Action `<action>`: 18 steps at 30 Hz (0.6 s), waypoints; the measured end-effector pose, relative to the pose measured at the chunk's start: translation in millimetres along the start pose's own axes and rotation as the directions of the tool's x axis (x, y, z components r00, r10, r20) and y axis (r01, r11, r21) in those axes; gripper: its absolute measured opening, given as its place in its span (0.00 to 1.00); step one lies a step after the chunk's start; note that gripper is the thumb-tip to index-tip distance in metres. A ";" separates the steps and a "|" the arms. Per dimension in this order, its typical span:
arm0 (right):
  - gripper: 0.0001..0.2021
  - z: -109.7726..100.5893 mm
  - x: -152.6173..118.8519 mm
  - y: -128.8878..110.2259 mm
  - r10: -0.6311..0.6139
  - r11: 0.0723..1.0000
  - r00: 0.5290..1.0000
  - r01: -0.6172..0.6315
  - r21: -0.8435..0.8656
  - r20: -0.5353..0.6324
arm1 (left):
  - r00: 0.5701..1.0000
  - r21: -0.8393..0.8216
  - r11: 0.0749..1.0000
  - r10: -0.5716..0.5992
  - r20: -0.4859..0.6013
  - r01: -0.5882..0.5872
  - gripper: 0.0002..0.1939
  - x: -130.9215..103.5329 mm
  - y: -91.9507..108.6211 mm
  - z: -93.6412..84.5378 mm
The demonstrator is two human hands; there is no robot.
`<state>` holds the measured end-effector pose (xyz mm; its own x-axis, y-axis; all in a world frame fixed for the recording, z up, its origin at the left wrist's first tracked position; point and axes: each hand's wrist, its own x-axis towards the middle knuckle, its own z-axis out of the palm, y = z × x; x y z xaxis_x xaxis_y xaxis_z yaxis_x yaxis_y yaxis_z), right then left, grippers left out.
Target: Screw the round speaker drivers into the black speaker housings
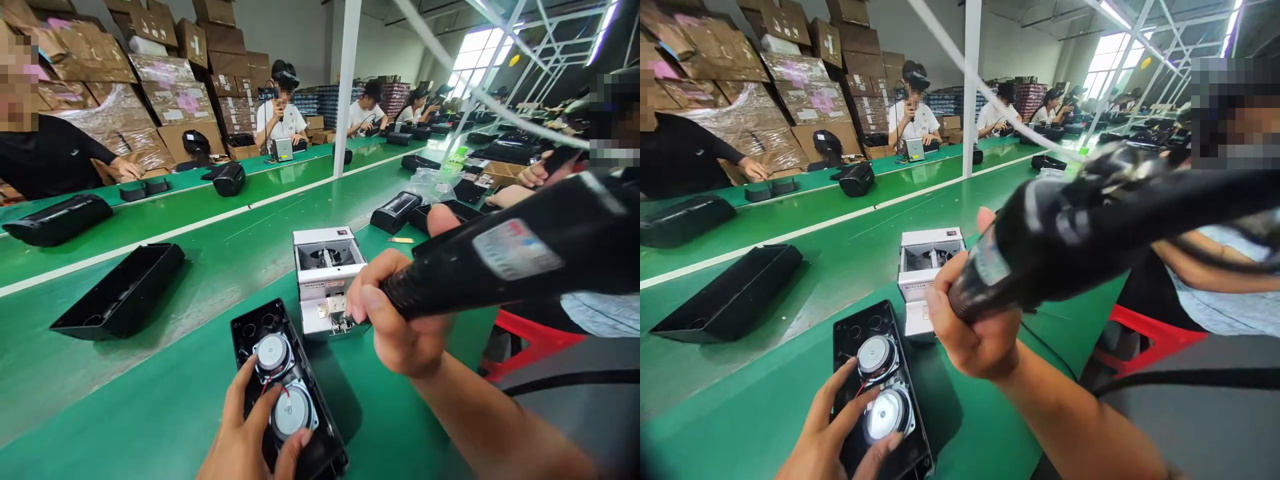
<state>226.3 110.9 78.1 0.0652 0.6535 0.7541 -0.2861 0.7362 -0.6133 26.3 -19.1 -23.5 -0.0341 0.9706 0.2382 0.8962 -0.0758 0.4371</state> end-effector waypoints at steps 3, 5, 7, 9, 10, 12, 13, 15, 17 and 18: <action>0.13 -1.9 6.4 10.6 0.032 0.996 0.999 -0.030 -0.082 0.030 | 0.992 0.024 0.995 -0.102 0.077 0.101 0.15 7.7 19.0 -14.4; 0.15 0.0 8.2 11.6 0.106 0.991 0.994 -0.104 -0.088 0.016 | 0.984 0.027 0.991 -0.133 0.114 0.131 0.15 9.9 27.4 -21.6; 0.15 2.1 7.5 3.5 0.222 0.974 0.974 -0.220 -0.048 0.043 | 0.978 0.020 0.989 -0.151 0.146 0.150 0.17 9.7 31.9 -25.2; 0.16 3.7 1.6 -12.7 0.320 0.945 0.944 -0.324 0.040 0.074 | 0.973 0.022 0.987 -0.161 0.165 0.160 0.18 8.8 33.9 -26.2; 0.18 4.6 -3.8 -22.3 0.343 0.933 0.937 -0.349 0.091 0.069 | 0.971 0.026 0.987 -0.160 0.176 0.158 0.18 8.8 34.6 -26.3; 0.23 7.2 -19.1 -40.2 0.340 0.924 0.940 -0.338 0.177 0.023 | 0.966 0.035 0.987 -0.162 0.202 0.158 0.20 9.9 36.0 -26.7; 0.24 8.9 -28.2 -47.0 0.331 0.924 0.943 -0.326 0.201 0.009 | 0.963 0.038 0.987 -0.163 0.213 0.159 0.20 10.8 36.8 -27.0; 0.26 13.2 -46.5 -53.9 0.312 0.931 0.950 -0.311 0.193 0.029 | 0.957 0.041 0.985 -0.170 0.234 0.165 0.22 12.8 38.4 -27.6; 0.29 17.4 -61.7 -52.0 0.283 0.946 0.956 -0.292 0.143 0.080 | 0.951 0.052 0.980 -0.201 0.235 0.194 0.21 14.0 40.1 -27.8; 0.30 19.0 -67.3 -48.8 0.268 0.953 0.957 -0.280 0.114 0.106 | 0.947 0.061 0.976 -0.218 0.236 0.210 0.21 14.2 40.9 -27.9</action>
<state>217.8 27.6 61.8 -0.1158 0.8046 0.5824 -0.3999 0.4989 -0.7689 50.1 -14.8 22.0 -0.1238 0.9895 -0.0743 0.8942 0.1437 0.4240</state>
